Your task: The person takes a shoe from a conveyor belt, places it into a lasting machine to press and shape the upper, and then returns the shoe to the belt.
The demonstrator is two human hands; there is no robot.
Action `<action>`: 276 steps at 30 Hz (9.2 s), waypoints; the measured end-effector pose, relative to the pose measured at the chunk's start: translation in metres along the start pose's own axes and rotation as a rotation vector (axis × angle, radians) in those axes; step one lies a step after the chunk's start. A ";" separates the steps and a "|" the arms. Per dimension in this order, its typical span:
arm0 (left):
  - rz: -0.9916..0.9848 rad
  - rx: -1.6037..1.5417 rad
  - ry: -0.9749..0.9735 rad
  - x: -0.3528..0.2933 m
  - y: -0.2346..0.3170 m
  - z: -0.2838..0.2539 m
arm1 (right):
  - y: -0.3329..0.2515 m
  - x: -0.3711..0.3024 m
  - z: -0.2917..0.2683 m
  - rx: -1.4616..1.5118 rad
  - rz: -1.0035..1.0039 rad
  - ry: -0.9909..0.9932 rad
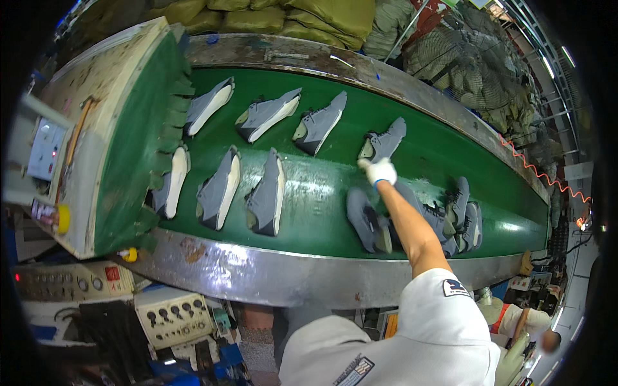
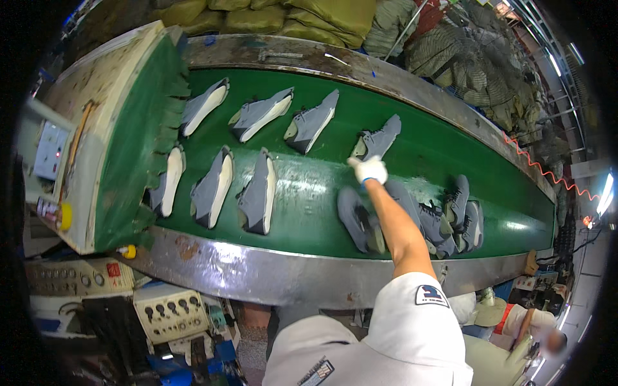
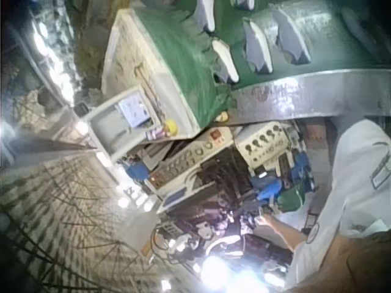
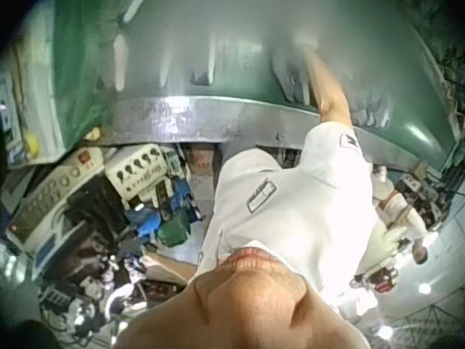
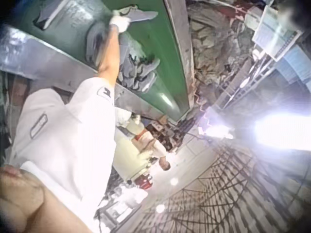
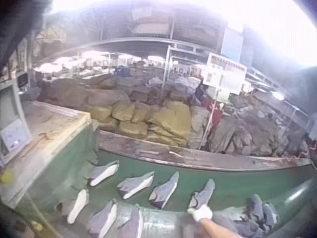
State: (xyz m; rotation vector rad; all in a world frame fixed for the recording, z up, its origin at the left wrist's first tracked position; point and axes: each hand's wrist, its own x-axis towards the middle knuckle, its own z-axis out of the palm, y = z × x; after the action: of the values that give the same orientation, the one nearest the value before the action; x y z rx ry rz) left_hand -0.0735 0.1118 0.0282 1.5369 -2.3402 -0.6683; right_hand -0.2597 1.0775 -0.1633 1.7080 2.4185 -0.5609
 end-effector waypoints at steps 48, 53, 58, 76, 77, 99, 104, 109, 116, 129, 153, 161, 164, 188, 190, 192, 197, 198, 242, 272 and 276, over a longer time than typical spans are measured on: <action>-0.194 -1.490 0.063 0.100 -0.097 -0.091 | -0.225 -0.989 0.159 0.652 -0.489 -2.004; -0.435 -1.511 -0.208 0.070 -0.085 -0.069 | -0.216 -0.991 0.188 0.648 -0.592 -1.868; -0.515 -1.718 -0.380 0.062 -0.087 -0.050 | -0.221 -0.991 0.188 0.593 -0.527 -1.885; -0.319 -1.581 -0.198 0.073 -0.119 -0.004 | -0.209 -0.984 0.220 0.588 -0.721 -1.769; -0.291 -1.484 -0.148 0.066 -0.123 -0.005 | -0.209 -0.975 0.220 0.534 -0.811 -1.711; -0.282 -0.883 -0.054 -0.119 -0.169 -0.154 | -0.144 -0.800 0.050 0.492 -1.139 -1.697; -0.081 -1.286 -0.195 -0.117 -0.078 -0.222 | -0.123 -0.880 0.032 0.375 -1.484 -2.279; -0.028 -1.054 -0.359 -0.116 0.026 -0.146 | -0.169 -0.798 0.045 0.413 -0.949 -2.392; 0.384 -0.240 0.521 -0.105 0.039 -0.081 | -0.148 -0.421 0.015 0.172 -1.031 -1.310; 0.141 0.053 0.262 0.048 -0.076 -0.065 | -0.070 -0.135 0.184 0.257 -0.153 -0.288; -0.140 -0.900 -0.555 -0.002 0.010 -0.080 | -0.195 -0.772 0.112 0.526 -0.012 -2.132; -0.281 -1.117 -0.036 0.055 -0.076 -0.101 | -0.218 -0.922 0.131 0.416 -0.549 -2.015; -0.274 -1.211 0.075 0.072 -0.085 -0.102 | -0.226 -0.954 0.157 0.505 -0.576 -2.021; -0.471 -1.456 -0.217 0.071 -0.095 -0.025 | -0.217 -0.981 0.208 0.472 -0.371 -1.832; -0.429 -1.425 -0.159 0.069 -0.096 -0.016 | -0.217 -0.982 0.210 0.509 -0.444 -1.810; -0.426 -1.560 -0.153 0.068 -0.090 -0.011 | -0.219 -0.978 0.217 0.528 -0.525 -1.826; -0.250 -1.639 -0.161 0.069 -0.096 0.004 | -0.225 -0.978 0.226 0.566 -0.706 -1.782; -0.250 -1.625 -0.156 0.072 -0.097 0.004 | -0.225 -0.978 0.227 0.564 -0.721 -1.777; -0.171 -1.094 0.265 -0.168 -0.124 -0.206 | -0.114 -0.859 0.021 0.303 -1.296 -2.140; 0.031 -0.374 -1.082 -0.233 0.099 0.152 | -0.168 -0.211 0.255 0.685 0.130 -0.178; -0.043 -0.460 -1.051 -0.226 0.083 0.127 | -0.144 -0.228 0.215 1.296 0.059 -0.820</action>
State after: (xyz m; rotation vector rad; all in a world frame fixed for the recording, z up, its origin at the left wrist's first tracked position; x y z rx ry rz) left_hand -0.1054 0.3756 -0.0312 1.1327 -2.4257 -2.2601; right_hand -0.3366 0.7547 -0.2581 1.2346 1.3325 -2.5229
